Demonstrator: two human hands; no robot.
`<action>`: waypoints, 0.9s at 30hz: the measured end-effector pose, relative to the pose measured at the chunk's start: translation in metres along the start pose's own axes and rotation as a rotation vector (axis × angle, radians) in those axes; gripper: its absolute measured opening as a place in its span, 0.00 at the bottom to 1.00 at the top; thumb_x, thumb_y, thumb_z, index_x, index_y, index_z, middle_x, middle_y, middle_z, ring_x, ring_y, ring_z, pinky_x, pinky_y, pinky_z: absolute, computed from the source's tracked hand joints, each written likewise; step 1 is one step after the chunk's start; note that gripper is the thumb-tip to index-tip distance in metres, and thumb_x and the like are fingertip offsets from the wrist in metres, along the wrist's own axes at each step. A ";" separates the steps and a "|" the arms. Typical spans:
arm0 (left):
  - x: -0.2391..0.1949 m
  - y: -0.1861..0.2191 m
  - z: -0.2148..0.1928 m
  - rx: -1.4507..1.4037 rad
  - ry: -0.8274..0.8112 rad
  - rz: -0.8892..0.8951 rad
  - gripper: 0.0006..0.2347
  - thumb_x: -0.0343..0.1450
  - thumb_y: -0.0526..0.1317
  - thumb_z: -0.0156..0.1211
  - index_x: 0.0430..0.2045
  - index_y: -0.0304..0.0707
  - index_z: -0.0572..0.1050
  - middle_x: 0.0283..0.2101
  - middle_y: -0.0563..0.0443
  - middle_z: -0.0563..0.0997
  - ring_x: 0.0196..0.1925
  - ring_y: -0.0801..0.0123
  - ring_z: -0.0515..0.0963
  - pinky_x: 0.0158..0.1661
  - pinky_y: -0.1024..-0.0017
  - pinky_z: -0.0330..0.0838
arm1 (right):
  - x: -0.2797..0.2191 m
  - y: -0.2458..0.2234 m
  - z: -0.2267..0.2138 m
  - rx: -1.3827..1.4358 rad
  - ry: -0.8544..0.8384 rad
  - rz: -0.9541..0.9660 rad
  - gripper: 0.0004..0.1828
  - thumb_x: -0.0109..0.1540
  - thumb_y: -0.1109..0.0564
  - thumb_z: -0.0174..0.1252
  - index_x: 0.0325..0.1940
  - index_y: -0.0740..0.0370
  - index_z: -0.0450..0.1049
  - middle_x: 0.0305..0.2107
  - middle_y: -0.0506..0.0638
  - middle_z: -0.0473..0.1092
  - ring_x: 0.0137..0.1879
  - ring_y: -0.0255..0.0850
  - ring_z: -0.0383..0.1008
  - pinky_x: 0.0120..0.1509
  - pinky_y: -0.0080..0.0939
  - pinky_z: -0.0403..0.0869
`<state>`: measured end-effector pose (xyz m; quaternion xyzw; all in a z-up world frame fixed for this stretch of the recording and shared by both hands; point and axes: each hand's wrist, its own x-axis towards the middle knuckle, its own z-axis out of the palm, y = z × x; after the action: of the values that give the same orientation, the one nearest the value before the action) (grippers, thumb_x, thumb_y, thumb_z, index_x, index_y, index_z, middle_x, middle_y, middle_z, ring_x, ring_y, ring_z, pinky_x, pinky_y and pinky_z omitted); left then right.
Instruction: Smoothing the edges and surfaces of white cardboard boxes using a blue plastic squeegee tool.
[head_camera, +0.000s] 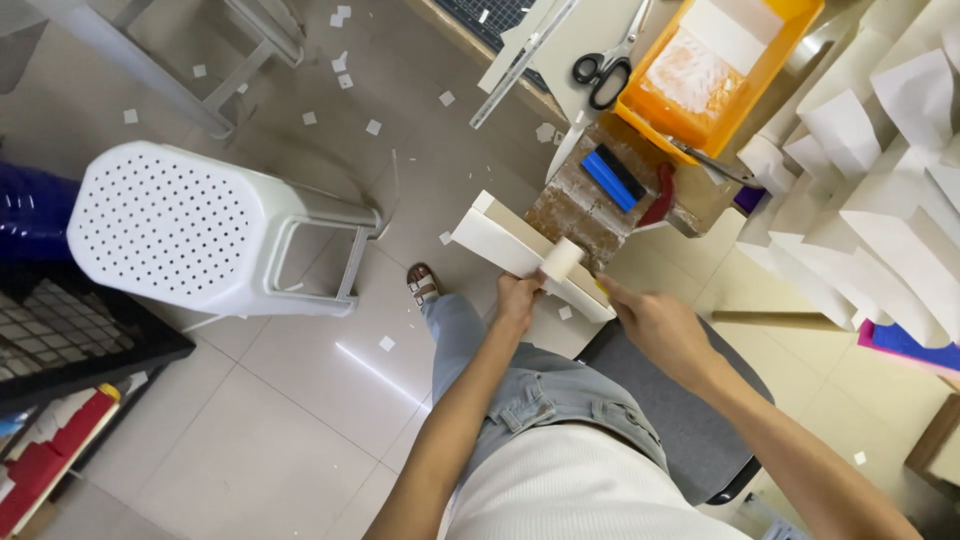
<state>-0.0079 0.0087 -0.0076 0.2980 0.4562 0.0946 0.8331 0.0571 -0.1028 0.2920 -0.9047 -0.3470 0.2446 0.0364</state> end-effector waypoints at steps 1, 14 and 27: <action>0.012 -0.013 -0.004 0.008 -0.013 -0.004 0.16 0.66 0.30 0.69 0.47 0.39 0.76 0.36 0.50 0.80 0.34 0.69 0.81 0.31 0.74 0.81 | 0.011 -0.008 0.002 0.025 0.028 -0.033 0.20 0.66 0.56 0.52 0.61 0.45 0.75 0.17 0.54 0.76 0.16 0.41 0.73 0.18 0.36 0.70; -0.008 0.012 0.009 -0.039 -0.038 -0.018 0.16 0.66 0.35 0.72 0.46 0.33 0.76 0.38 0.48 0.80 0.40 0.71 0.79 0.37 0.73 0.80 | 0.058 -0.041 0.003 -0.089 -0.001 -0.045 0.16 0.65 0.55 0.53 0.55 0.46 0.79 0.23 0.57 0.78 0.27 0.50 0.81 0.33 0.49 0.79; -0.003 0.006 0.012 -0.100 -0.058 0.015 0.17 0.65 0.33 0.73 0.47 0.33 0.76 0.39 0.47 0.80 0.41 0.70 0.77 0.39 0.72 0.79 | 0.087 -0.070 0.009 -0.125 0.113 -0.129 0.17 0.67 0.51 0.50 0.60 0.42 0.75 0.25 0.65 0.76 0.34 0.64 0.80 0.39 0.62 0.79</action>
<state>0.0011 0.0076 0.0032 0.2618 0.4245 0.1149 0.8591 0.0654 0.0052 0.2644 -0.8933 -0.4165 0.1680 0.0151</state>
